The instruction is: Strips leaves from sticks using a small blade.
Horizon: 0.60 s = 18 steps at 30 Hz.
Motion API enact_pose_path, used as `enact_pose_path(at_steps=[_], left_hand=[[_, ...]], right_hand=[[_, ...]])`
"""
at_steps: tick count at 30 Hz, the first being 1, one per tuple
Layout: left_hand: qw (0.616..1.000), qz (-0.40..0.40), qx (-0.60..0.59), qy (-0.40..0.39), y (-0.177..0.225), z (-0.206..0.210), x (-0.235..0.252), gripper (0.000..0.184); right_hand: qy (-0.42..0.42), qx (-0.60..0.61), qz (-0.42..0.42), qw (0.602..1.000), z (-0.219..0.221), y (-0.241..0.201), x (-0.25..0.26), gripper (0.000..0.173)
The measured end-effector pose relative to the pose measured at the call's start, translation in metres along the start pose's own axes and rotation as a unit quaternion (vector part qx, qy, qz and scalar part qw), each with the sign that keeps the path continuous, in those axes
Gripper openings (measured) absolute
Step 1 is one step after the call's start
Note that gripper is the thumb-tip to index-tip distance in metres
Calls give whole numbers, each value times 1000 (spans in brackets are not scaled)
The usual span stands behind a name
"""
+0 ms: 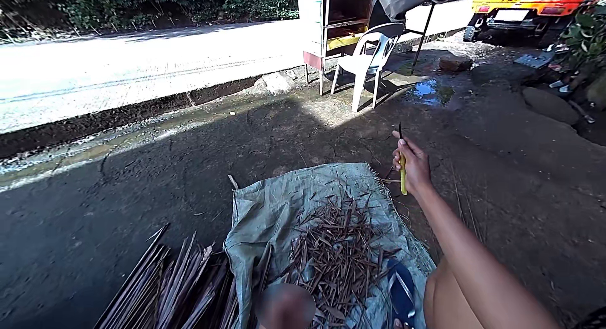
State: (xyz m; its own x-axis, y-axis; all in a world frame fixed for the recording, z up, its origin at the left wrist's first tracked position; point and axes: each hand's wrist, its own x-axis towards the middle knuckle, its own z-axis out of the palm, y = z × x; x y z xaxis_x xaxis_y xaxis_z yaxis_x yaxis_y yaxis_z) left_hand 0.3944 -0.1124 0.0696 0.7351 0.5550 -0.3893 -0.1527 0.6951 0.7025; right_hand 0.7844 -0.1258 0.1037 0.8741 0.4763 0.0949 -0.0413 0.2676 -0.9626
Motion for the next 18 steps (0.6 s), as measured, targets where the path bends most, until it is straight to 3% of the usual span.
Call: enact_pose_path(at_steps=[5, 7, 11, 14, 18], left_hand=[[1000, 7, 1, 26, 1, 1, 5, 49], [999, 9, 10, 43, 1, 5, 9, 48], [997, 13, 28, 73, 0, 11, 20, 45], [996, 22, 33, 79, 1, 17, 25, 44], [996, 24, 18, 84, 2, 19, 30, 45]], right_hand=[[-228, -67, 65, 969, 32, 17, -47, 34], [-332, -102, 103, 932, 47, 23, -79, 34], [-529, -127, 174, 820, 60, 27, -141, 38], [-593, -122, 179, 775, 61, 32, -166, 38], [-594, -179, 126, 774, 61, 33, -164, 37]])
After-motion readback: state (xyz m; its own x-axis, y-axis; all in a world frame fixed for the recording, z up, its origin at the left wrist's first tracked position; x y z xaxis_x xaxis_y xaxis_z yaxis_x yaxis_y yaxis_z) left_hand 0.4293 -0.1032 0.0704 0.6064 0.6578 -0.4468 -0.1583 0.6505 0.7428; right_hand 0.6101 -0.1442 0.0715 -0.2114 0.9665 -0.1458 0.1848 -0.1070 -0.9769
